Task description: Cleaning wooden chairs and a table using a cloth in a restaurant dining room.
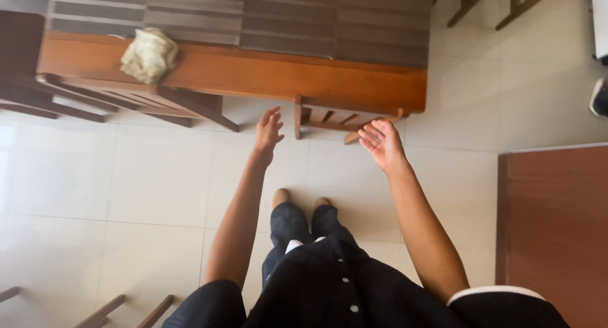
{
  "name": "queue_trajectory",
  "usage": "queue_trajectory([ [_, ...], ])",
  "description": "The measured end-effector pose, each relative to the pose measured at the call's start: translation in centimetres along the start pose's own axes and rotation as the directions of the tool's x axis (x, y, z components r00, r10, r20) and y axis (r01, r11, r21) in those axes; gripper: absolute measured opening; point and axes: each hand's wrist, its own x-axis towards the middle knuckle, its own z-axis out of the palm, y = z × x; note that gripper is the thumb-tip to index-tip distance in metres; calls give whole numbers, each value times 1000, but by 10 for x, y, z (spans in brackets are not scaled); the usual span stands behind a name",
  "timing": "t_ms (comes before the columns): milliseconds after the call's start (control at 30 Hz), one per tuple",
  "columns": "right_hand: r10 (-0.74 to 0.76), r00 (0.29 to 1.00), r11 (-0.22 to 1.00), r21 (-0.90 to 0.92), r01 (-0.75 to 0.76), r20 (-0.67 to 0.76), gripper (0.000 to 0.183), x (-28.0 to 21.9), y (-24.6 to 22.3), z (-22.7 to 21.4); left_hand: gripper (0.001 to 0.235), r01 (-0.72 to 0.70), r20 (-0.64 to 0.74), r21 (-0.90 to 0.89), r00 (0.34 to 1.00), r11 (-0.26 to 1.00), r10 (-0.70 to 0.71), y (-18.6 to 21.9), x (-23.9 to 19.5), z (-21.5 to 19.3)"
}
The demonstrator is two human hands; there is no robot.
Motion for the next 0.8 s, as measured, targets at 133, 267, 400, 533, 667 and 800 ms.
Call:
queue_trajectory([
  [133, -53, 992, 997, -52, 59, 114, 60, -29, -6, 67, 50, -87, -20, 46, 996, 995, 88, 40, -35, -36],
  [267, -94, 977, 984, -128, 120, 194, 56, -62, 2, 134, 48, -152, -50, 79, 986, 985, 156, 54, -56, -87],
  [400, -116, 963, 959, -225, 173, 244, 55, -70, 16, 187, 46, -194, -65, 126, 977, 973, 203, 73, -76, -135],
  [533, -107, 951, 943, -274, 190, 289, 53, -63, 38, 234, 46, -216, -97, 139, 968, 966, 231, 88, -87, -180],
  [667, -57, 947, 924, -343, 170, 317, 52, -52, 70, 282, 43, -203, -182, 139, 957, 969, 226, 97, -87, -220],
  [800, 1, 932, 895, -416, 162, 363, 51, -33, 98, 316, 40, -194, -251, 114, 943, 974, 217, 94, -63, -242],
])
